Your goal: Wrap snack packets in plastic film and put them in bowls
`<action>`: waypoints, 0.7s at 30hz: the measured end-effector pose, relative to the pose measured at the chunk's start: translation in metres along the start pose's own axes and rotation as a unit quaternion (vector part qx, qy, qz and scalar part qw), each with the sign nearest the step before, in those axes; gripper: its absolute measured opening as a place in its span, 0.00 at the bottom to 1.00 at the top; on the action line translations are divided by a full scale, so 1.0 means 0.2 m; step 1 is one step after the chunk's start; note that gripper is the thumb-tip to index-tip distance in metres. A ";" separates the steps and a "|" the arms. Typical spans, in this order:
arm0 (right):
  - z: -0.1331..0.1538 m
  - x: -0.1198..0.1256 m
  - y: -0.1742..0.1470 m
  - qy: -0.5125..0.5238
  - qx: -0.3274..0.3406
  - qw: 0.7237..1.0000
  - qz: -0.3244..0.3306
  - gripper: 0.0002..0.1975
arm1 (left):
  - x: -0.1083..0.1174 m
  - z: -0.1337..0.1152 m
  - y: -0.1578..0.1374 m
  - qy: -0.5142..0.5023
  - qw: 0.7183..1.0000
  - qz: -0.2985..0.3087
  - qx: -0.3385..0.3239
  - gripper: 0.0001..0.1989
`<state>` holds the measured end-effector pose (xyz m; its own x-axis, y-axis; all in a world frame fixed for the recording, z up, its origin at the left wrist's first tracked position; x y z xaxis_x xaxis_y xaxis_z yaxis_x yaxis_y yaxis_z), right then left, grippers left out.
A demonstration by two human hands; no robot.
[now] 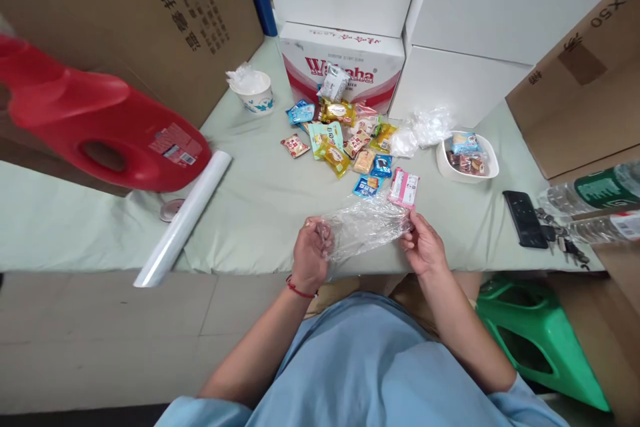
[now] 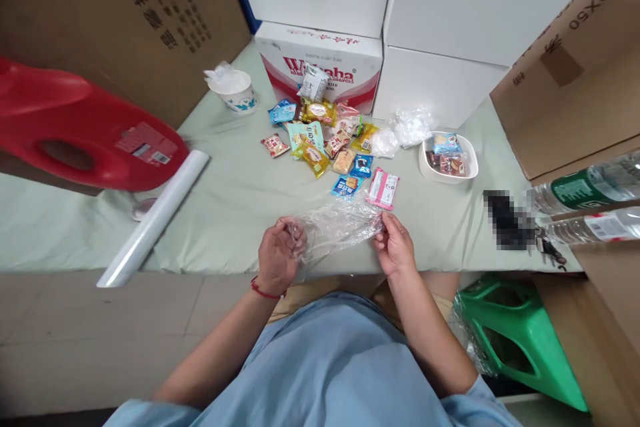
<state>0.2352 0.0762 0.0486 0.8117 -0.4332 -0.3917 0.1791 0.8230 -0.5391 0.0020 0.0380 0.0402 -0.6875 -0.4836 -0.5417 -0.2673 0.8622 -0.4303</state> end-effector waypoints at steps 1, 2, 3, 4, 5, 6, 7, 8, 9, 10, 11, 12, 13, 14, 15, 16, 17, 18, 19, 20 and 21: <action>0.00 0.01 0.00 -0.015 0.005 1.000 0.003 0.22 | 0.00 0.00 0.00 0.037 0.999 0.002 -0.014 0.20; -0.01 0.02 0.01 -0.040 0.011 0.999 0.009 0.22 | 0.01 0.00 -0.01 0.084 0.996 -0.001 -0.030 0.21; -0.01 0.03 0.01 -0.078 0.019 0.997 0.018 0.22 | 0.01 0.00 -0.01 0.128 0.991 -0.009 -0.043 0.21; -0.01 0.04 0.01 -0.128 0.036 0.991 0.028 0.22 | 0.01 0.00 -0.01 0.159 0.986 -0.017 -0.053 0.22; 0.00 0.05 0.01 -0.187 0.067 0.979 0.033 0.22 | 0.01 0.00 -0.01 0.172 0.983 -0.024 -0.058 0.21; 0.01 0.06 0.01 -0.251 0.116 0.960 0.030 0.22 | 0.01 0.00 -0.01 0.166 0.984 -0.029 -0.061 0.21; 0.04 0.07 0.00 -0.313 0.180 0.932 0.020 0.21 | 0.01 -0.01 0.00 0.149 0.987 -0.029 -0.060 0.21; 0.08 0.07 -0.02 -0.365 0.251 0.897 0.009 0.20 | 0.00 -0.02 0.00 0.128 0.990 -0.027 -0.057 0.21; 0.11 0.06 -0.05 -0.405 0.319 0.857 0.006 0.19 | -0.02 -0.03 0.00 0.110 0.992 -0.025 -0.054 0.21; 0.13 0.04 -0.08 -0.435 0.375 0.819 0.018 0.18 | -0.03 -0.03 -0.01 0.098 0.994 -0.025 -0.051 0.22; 0.14 0.02 -0.11 -0.457 0.415 0.785 0.045 0.17 | -0.05 -0.03 -0.01 0.091 0.994 -0.027 -0.049 0.22; 0.14 -0.02 -0.14 -0.474 0.442 0.757 0.083 0.18 | -0.07 -0.03 -0.01 0.089 0.994 -0.029 -0.049 0.22; 0.13 -0.05 -0.17 -0.487 0.459 0.733 0.123 0.20 | -0.09 -0.02 -0.02 0.095 0.994 -0.029 -0.050 0.22; 0.12 -0.09 -0.19 -0.497 0.468 0.714 0.157 0.22 | -0.11 -0.01 -0.02 0.110 0.992 -0.022 -0.053 0.23; 0.10 -0.12 -0.21 -0.502 0.472 0.702 0.181 0.24 | -0.12 0.00 -0.03 0.132 0.990 -0.011 -0.055 0.25; 0.08 -0.15 -0.21 -0.502 0.473 0.698 0.194 0.23 | -0.14 0.01 -0.03 0.162 0.985 0.004 -0.057 0.27; 0.08 -0.17 -0.21 -0.495 0.474 0.702 0.197 0.19 | -0.15 0.01 -0.03 0.194 0.979 0.021 -0.056 0.29; 0.08 -0.19 -0.21 -0.482 0.475 0.711 0.192 0.13 | -0.15 0.01 -0.03 0.226 0.972 0.036 -0.053 0.30; 0.09 -0.20 -0.19 -0.464 0.474 0.726 0.181 0.08 | -0.15 0.00 -0.02 0.257 0.964 0.050 -0.046 0.29; 0.11 -0.20 -0.17 -0.441 0.468 0.746 0.170 0.07 | -0.13 -0.03 -0.01 0.288 0.955 0.062 -0.033 0.28; 0.13 -0.19 -0.14 -0.417 0.452 0.771 0.164 0.07 | -0.12 -0.06 0.01 0.320 0.944 0.074 -0.017 0.26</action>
<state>0.2132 0.0789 0.0988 0.9035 -0.0702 0.4229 -0.1041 0.9210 0.3753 0.0095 0.0529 0.0606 -0.9834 -0.1763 -0.0430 -0.1500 0.9230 -0.3543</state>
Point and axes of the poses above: each hand's wrist, its own y-axis towards the middle knuckle, its own x-axis out of the back of the hand, z = x × y, the point moved 4 cm from there along y, towards the middle knuckle, and after that the axes turned 3 degrees about -z, right-handed, at the moved point
